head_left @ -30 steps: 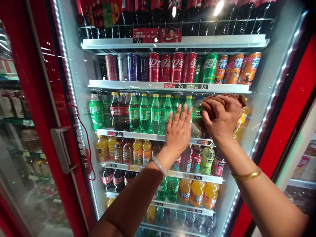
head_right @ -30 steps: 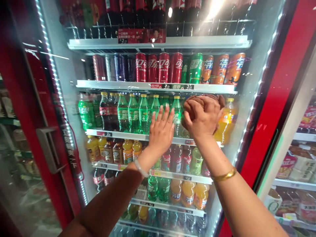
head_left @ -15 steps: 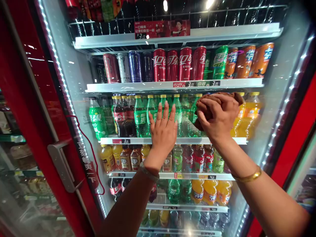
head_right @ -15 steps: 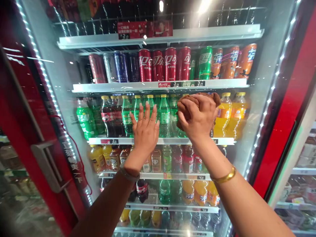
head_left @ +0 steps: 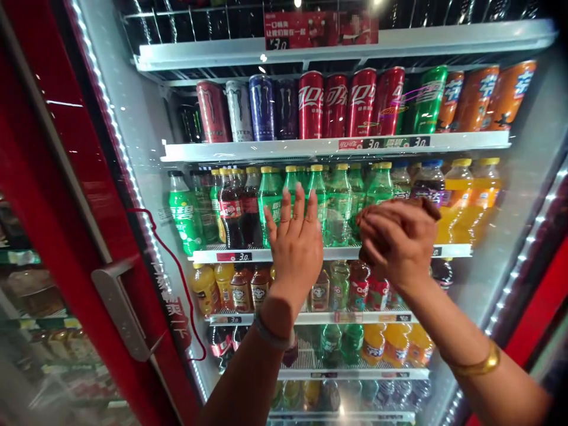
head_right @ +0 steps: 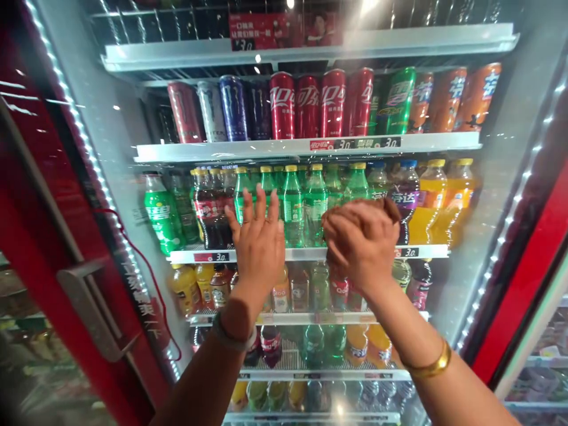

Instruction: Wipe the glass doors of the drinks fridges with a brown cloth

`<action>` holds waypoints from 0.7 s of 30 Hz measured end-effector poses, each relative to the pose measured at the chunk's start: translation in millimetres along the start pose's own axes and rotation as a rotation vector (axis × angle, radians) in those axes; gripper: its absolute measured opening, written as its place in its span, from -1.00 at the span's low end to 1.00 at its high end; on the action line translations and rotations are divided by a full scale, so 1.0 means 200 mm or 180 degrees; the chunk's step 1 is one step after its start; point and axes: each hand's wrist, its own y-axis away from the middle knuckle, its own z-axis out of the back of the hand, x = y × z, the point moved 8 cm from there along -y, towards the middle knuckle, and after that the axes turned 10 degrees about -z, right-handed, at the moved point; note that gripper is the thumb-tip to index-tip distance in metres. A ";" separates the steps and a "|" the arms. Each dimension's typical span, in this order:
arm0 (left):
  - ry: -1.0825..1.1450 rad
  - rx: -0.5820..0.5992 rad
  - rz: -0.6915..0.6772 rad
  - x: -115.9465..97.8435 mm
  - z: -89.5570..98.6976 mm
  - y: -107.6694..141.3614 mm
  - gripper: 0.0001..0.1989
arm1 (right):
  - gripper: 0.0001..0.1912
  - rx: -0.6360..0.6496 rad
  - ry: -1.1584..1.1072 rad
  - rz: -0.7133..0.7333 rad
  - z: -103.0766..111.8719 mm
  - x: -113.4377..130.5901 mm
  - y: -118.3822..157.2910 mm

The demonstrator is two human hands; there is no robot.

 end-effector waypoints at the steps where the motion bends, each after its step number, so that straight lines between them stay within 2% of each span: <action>1: -0.0046 -0.0087 0.0050 0.04 0.03 0.00 -0.16 | -0.65 -0.0092 0.0028 -0.0191 -0.02 0.00 -0.10; 4: -0.0083 -0.0178 0.0089 0.15 0.08 0.01 -0.14 | -0.69 -0.0288 0.0066 -0.0487 -0.08 0.10 -0.33; 6: -0.0103 -0.0134 0.0119 0.21 0.08 0.04 -0.13 | -0.67 -0.0311 0.0047 -0.0433 -0.12 0.21 -0.34; 8: -0.0160 -0.0067 0.0124 0.25 0.07 0.09 -0.12 | -0.65 -0.0318 -0.0007 -0.0264 -0.14 0.33 -0.23; 10: -0.0234 -0.0017 0.0084 0.28 0.08 0.15 -0.11 | -0.61 -0.0216 -0.0111 -0.0057 -0.14 0.41 -0.04; 13: -0.0298 0.0012 -0.0010 0.30 0.09 0.21 -0.10 | -0.57 0.0086 -0.0288 0.0136 -0.14 0.45 0.22; 15: -0.0300 0.0032 -0.0068 0.31 0.09 0.24 -0.10 | -0.56 0.0129 -0.0309 0.0151 -0.14 0.44 0.27; 17: -0.0293 0.0032 -0.0093 0.32 0.08 0.25 -0.11 | -0.58 0.0032 -0.0213 0.0038 -0.15 0.44 0.18; 21: -0.0248 -0.0033 -0.0062 0.32 0.08 0.27 -0.14 | -0.65 -0.0332 -0.0087 -0.0331 -0.21 0.50 -0.16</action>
